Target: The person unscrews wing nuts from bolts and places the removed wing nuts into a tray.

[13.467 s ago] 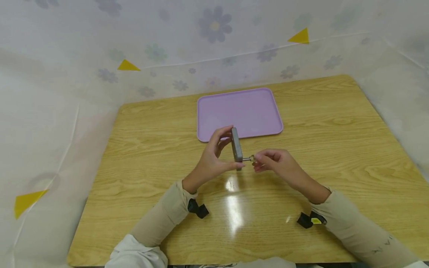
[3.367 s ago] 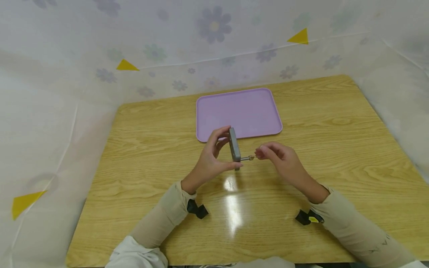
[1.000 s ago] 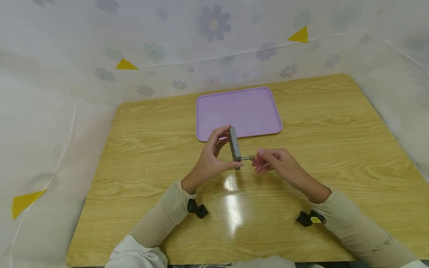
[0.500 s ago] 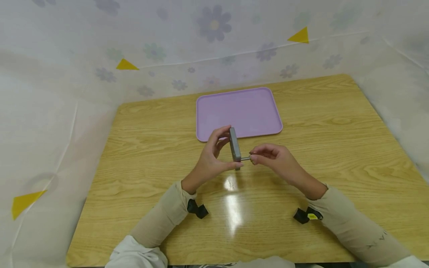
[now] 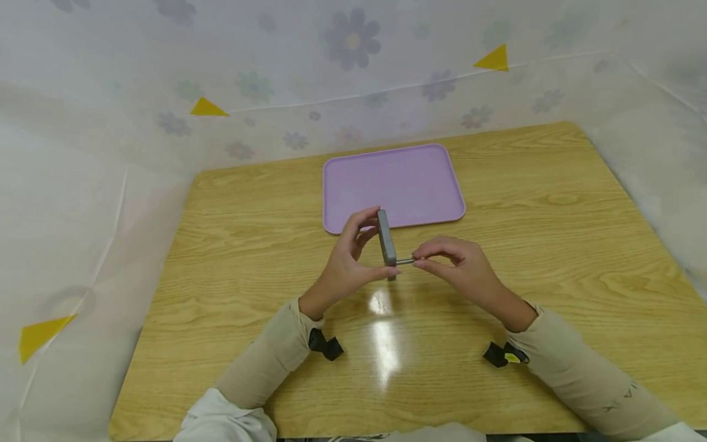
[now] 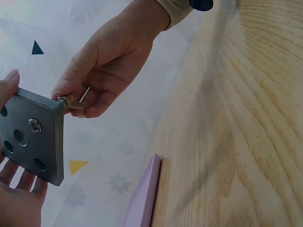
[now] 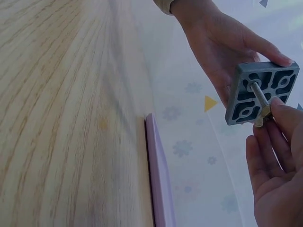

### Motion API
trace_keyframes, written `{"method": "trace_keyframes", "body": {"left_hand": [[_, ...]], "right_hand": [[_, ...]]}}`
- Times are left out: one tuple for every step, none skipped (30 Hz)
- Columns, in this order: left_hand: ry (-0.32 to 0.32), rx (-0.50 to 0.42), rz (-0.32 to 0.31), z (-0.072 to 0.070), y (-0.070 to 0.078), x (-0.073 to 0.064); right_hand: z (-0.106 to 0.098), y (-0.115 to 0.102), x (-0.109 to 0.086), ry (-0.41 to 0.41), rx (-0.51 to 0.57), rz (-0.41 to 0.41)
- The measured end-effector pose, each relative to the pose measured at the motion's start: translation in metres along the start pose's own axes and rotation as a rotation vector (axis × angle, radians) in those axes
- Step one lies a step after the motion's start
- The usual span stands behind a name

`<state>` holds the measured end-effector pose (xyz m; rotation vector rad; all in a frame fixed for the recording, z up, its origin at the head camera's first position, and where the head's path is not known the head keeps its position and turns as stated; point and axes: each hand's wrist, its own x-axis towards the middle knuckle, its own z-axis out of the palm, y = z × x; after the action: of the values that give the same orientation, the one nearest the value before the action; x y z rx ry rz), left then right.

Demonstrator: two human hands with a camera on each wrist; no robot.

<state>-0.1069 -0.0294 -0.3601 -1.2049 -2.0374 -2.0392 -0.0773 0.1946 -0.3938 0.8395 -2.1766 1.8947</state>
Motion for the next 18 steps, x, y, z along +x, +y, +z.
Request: {"method": "trace_keyframes", "body": {"left_hand": [[0.001, 0.0, -0.001, -0.0001, -0.0003, 0.0], [0.002, 0.001, -0.002, 0.0, -0.0005, 0.0], [0.003, 0.0, -0.002, 0.0, -0.0009, 0.0], [0.005, 0.0, -0.001, -0.0001, -0.0013, -0.0001], [0.006, -0.001, 0.0, -0.0004, -0.0019, -0.0002], [0.008, -0.003, -0.002, -0.0007, -0.0023, -0.0003], [0.011, -0.001, -0.002, -0.0008, -0.0027, -0.0003], [0.013, -0.002, 0.0, -0.0009, -0.0028, -0.0003], [0.015, -0.002, 0.001, -0.0011, -0.0027, -0.0002], [0.017, -0.001, 0.003, -0.0013, -0.0027, -0.0002], [0.018, 0.001, 0.004, -0.0013, -0.0025, -0.0001], [0.019, 0.002, 0.006, -0.0013, -0.0022, 0.0001], [0.02, 0.003, 0.009, -0.0012, -0.002, 0.0003], [0.019, 0.003, 0.01, -0.0012, -0.0019, 0.0003], [0.018, 0.004, 0.011, -0.0013, -0.002, 0.0003], [0.018, 0.006, 0.01, -0.0012, -0.0021, 0.0003], [0.017, 0.007, 0.009, -0.001, -0.0021, 0.0004], [0.016, 0.007, 0.007, -0.0009, -0.0022, 0.0004]], "right_hand": [[-0.0004, 0.0028, -0.0007, -0.002, 0.004, 0.009], [-0.001, 0.0059, -0.0016, -0.004, 0.006, 0.024], [-0.0017, 0.0087, -0.0026, -0.004, 0.006, 0.043], [-0.0022, 0.0089, -0.0033, -0.003, 0.005, 0.065], [-0.0026, 0.0085, -0.0037, 0.004, 0.0, 0.085], [-0.0029, 0.0082, -0.0042, 0.016, -0.004, 0.094], [-0.0034, 0.0075, -0.0048, 0.035, -0.008, 0.111], [-0.0041, 0.0075, -0.0053, 0.055, -0.019, 0.123], [-0.0049, 0.0075, -0.0056, 0.074, -0.019, 0.135], [-0.0057, 0.0075, -0.0059, 0.089, -0.015, 0.15], [-0.0066, 0.0074, -0.006, 0.1, -0.007, 0.168], [-0.0071, 0.0072, -0.0059, 0.105, 0.008, 0.195], [-0.0077, 0.0067, -0.0059, 0.099, 0.032, 0.23], [-0.0081, 0.0065, -0.0058, 0.077, 0.062, 0.265], [-0.0083, 0.0058, -0.0055, 0.049, 0.099, 0.305], [-0.0082, 0.0051, -0.0053, 0.017, 0.128, 0.347], [-0.008, 0.0045, -0.0051, -0.015, 0.158, 0.388], [-0.0077, 0.0045, -0.005, -0.046, 0.182, 0.423]]}}
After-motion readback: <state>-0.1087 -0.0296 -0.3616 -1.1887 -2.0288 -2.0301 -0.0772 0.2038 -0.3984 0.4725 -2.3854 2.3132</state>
